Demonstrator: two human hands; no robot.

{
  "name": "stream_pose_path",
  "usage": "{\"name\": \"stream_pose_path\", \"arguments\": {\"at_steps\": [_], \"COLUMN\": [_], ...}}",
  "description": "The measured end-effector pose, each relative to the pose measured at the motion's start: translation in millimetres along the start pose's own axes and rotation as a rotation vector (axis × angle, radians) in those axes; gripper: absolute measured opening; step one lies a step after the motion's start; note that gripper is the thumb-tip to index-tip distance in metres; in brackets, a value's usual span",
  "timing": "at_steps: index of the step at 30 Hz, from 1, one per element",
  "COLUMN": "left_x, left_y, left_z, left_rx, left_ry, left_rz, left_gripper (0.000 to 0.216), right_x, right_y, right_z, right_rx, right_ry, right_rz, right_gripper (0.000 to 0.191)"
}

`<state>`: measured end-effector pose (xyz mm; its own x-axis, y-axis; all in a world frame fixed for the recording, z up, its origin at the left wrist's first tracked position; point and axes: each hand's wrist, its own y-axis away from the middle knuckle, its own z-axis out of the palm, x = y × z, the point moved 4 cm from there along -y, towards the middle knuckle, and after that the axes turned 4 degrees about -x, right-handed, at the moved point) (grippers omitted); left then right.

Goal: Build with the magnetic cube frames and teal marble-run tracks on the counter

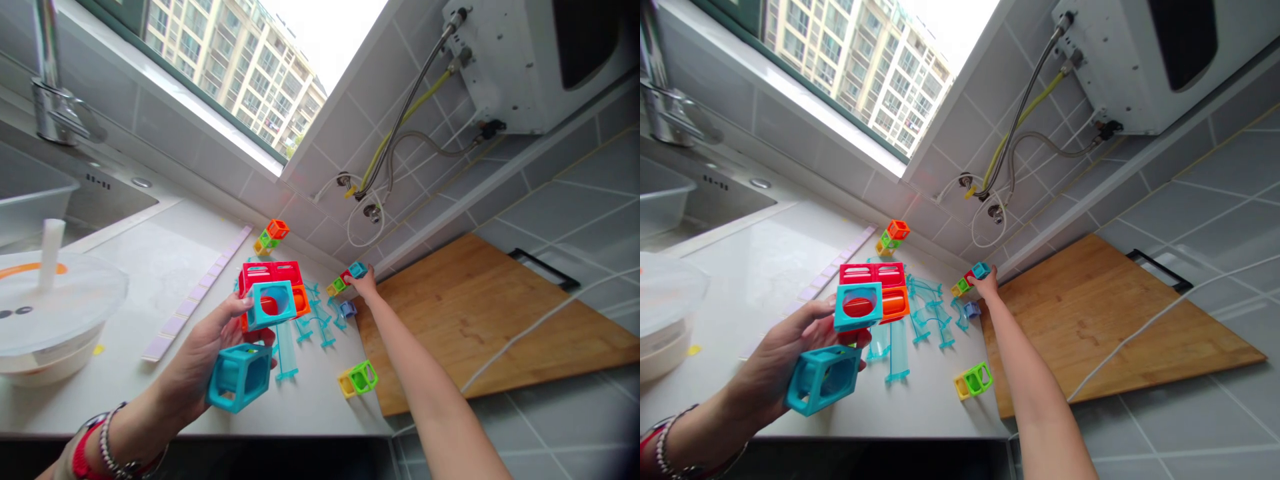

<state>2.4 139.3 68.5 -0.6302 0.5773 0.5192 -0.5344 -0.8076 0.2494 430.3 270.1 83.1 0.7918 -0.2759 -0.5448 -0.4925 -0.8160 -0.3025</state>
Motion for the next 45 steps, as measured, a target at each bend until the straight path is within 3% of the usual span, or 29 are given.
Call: {"name": "stream_pose_path", "arguments": {"at_steps": [3,6,9,11,13,14,17,22,27,32,37,42,45], "left_x": [-2.1,-3.7,-5.1,-6.3,-7.8,-8.4,-10.8,-18.8,-31.9,-40.2,-48.8,-57.3,-52.0], "left_y": [-1.5,-1.7,-0.9,0.2,1.8,2.8,6.6,8.8,0.0,1.1,17.1,24.0,24.4], "left_z": [0.6,0.3,2.1,5.0,8.3,10.0,14.6,15.7,11.7,10.5,21.7,27.2,27.9], "left_rx": [-0.026,-0.043,-0.055,-0.057,-0.057,-0.063,-0.111,-0.179,-0.173,-0.07,-0.122,-0.232,-0.236], "left_ry": [0.003,0.005,-0.001,-0.018,-0.041,-0.05,-0.05,-0.018,0.068,0.05,-0.008,-0.007,0.001], "left_rz": [0.009,0.012,0.021,0.027,0.027,0.025,0.001,-0.067,-0.135,-0.146,-0.132,-0.161,-0.152], "left_gripper": [0.038,0.036,0.039,0.045,0.052,0.054,0.059,0.052,0.035,0.04,0.054,0.064,0.068], "right_x": [-19.0,-58.8,-123.1,-167.9,-203.9,-216.6,-236.5,-236.9,-227.9,-209.8,-175.8,-161.1,-162.3], "right_y": [13.9,44.2,99.9,146.1,187.9,202.5,223.8,220.6,215.3,168.3,92.6,53.8,47.4], "right_z": [-11.6,-27.3,-43.4,-51.3,-58.1,-61.1,-63.5,-63.8,-64.3,-47.7,28.5,120.4,158.3], "right_rx": [0.08,0.112,-0.115,-0.41,-0.608,-0.637,-0.662,-0.723,-0.806,-0.578,-0.467,-0.452,-0.43], "right_ry": [0.004,-0.037,-0.216,-0.269,-0.217,-0.197,-0.182,-0.31,-0.529,-0.719,-0.491,-0.376,-0.322], "right_rz": [-0.051,-0.205,-0.567,-0.793,-0.989,-1.04,-1.098,-0.966,-0.719,-0.454,-0.066,0.064,0.069], "right_gripper": [0.102,0.077,0.045,0.055,0.086,0.091,0.069,0.053,0.046,0.049,0.054,0.043,0.043]}}
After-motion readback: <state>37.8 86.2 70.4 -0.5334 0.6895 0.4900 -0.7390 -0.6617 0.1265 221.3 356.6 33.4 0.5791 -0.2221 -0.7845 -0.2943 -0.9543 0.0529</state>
